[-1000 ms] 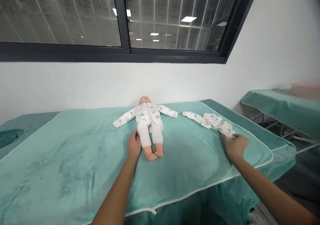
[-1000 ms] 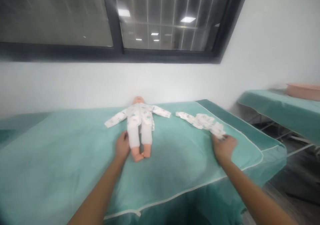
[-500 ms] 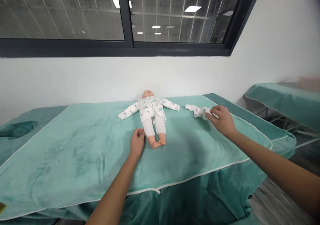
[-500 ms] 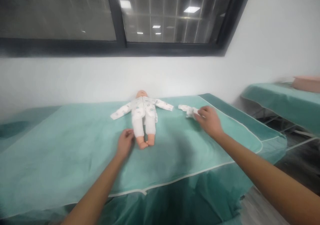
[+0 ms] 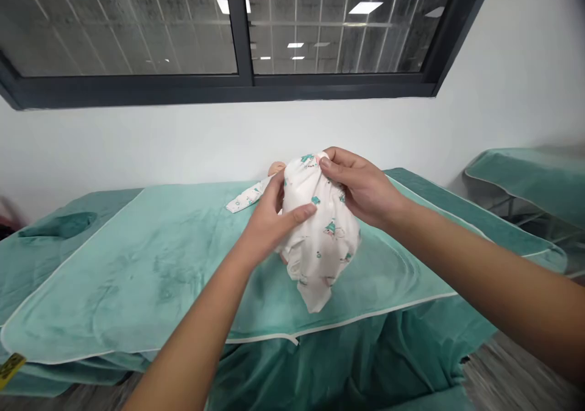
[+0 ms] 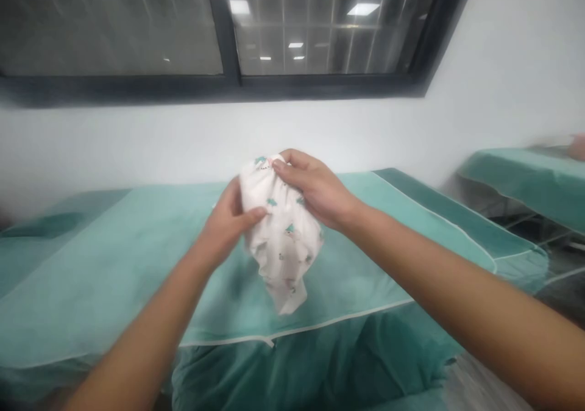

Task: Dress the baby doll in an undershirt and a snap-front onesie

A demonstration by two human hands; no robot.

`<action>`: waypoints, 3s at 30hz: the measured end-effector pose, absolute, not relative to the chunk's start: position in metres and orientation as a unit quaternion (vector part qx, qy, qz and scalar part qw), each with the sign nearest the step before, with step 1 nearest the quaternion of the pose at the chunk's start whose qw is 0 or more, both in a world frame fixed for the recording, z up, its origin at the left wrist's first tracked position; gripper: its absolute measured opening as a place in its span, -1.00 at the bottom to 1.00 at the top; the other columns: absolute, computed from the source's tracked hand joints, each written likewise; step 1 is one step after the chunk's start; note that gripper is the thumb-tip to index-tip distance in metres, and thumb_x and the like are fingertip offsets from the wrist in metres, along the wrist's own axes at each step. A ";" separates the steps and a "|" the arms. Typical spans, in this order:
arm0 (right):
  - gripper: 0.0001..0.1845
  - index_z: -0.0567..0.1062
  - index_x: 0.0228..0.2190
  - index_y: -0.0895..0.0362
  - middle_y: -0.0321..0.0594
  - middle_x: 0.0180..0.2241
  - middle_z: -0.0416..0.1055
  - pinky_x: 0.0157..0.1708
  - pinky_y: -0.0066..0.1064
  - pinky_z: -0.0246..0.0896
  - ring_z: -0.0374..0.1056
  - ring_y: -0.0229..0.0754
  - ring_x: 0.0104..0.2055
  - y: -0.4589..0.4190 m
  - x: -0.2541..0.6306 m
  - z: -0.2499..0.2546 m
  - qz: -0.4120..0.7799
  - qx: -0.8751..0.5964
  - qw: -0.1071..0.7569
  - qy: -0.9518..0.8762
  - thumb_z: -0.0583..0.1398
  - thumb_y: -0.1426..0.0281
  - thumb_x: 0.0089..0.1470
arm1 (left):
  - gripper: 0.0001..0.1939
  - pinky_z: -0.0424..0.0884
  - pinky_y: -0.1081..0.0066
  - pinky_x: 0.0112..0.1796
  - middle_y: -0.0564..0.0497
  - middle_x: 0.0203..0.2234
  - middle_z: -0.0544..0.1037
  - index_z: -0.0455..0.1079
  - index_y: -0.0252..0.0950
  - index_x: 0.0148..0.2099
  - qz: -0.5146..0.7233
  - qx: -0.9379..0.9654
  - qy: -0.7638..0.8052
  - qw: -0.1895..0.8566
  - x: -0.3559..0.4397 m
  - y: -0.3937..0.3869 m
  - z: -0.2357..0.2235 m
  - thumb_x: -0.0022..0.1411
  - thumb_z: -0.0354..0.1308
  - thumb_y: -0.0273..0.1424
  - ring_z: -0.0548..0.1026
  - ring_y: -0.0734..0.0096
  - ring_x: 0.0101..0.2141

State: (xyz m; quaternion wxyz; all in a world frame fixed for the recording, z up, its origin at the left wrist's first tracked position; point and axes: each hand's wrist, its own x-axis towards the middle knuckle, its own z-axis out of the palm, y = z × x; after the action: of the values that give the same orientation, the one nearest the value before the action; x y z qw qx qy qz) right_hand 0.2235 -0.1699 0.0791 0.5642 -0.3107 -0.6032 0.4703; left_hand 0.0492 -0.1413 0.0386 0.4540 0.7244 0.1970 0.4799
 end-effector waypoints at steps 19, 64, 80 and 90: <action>-0.77 0.55 -0.32 0.17 -0.25 -0.39 0.52 -0.37 -0.45 0.33 0.43 -0.24 -0.37 -0.188 0.261 0.043 0.637 -0.280 0.308 -0.649 0.31 0.25 0.06 | -0.71 0.38 0.49 -0.46 0.08 -0.55 0.47 0.40 -0.30 -0.31 0.403 0.547 0.308 0.666 0.007 -0.155 0.045 0.00 0.36 -0.25 0.44 0.48 -0.53; -0.52 0.53 -0.08 0.12 -0.10 -0.18 0.57 -0.17 -0.29 0.40 0.49 -0.08 -0.17 -0.150 0.218 -0.030 0.645 -0.376 0.455 -0.485 0.30 0.11 0.04 | -0.48 0.49 0.29 -0.20 -0.12 -0.23 0.63 0.45 -0.31 0.03 0.248 0.487 0.352 0.760 0.021 -0.159 -0.012 -0.01 0.42 -0.35 0.59 0.20 -0.26; -0.59 0.55 -0.11 0.13 -0.09 -0.12 0.55 -0.14 -0.27 0.40 0.49 -0.05 -0.14 -0.152 0.219 -0.062 0.669 -0.335 0.456 -0.482 0.33 0.22 0.00 | -0.45 0.44 0.28 -0.07 -0.17 -0.11 0.60 0.46 -0.35 0.02 0.202 0.548 0.314 0.749 0.004 -0.146 -0.045 -0.06 0.44 -0.39 0.55 0.14 -0.11; -0.48 0.53 -0.10 0.15 -0.10 -0.19 0.56 -0.17 -0.28 0.37 0.48 -0.07 -0.16 -0.154 0.215 -0.078 0.716 -0.319 0.329 -0.526 0.39 0.20 -0.10 | -0.47 0.47 0.31 -0.30 -0.17 -0.31 0.64 0.46 -0.39 -0.01 0.382 0.418 0.366 0.739 0.019 -0.136 -0.064 -0.04 0.40 -0.29 0.60 0.12 -0.32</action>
State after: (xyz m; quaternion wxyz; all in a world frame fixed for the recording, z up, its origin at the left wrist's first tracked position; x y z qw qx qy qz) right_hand 0.2145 -0.1543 -0.0779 0.3290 -0.3192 -0.5260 0.7164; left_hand 0.0186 -0.1361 -0.0645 0.7386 0.4177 0.3665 0.3816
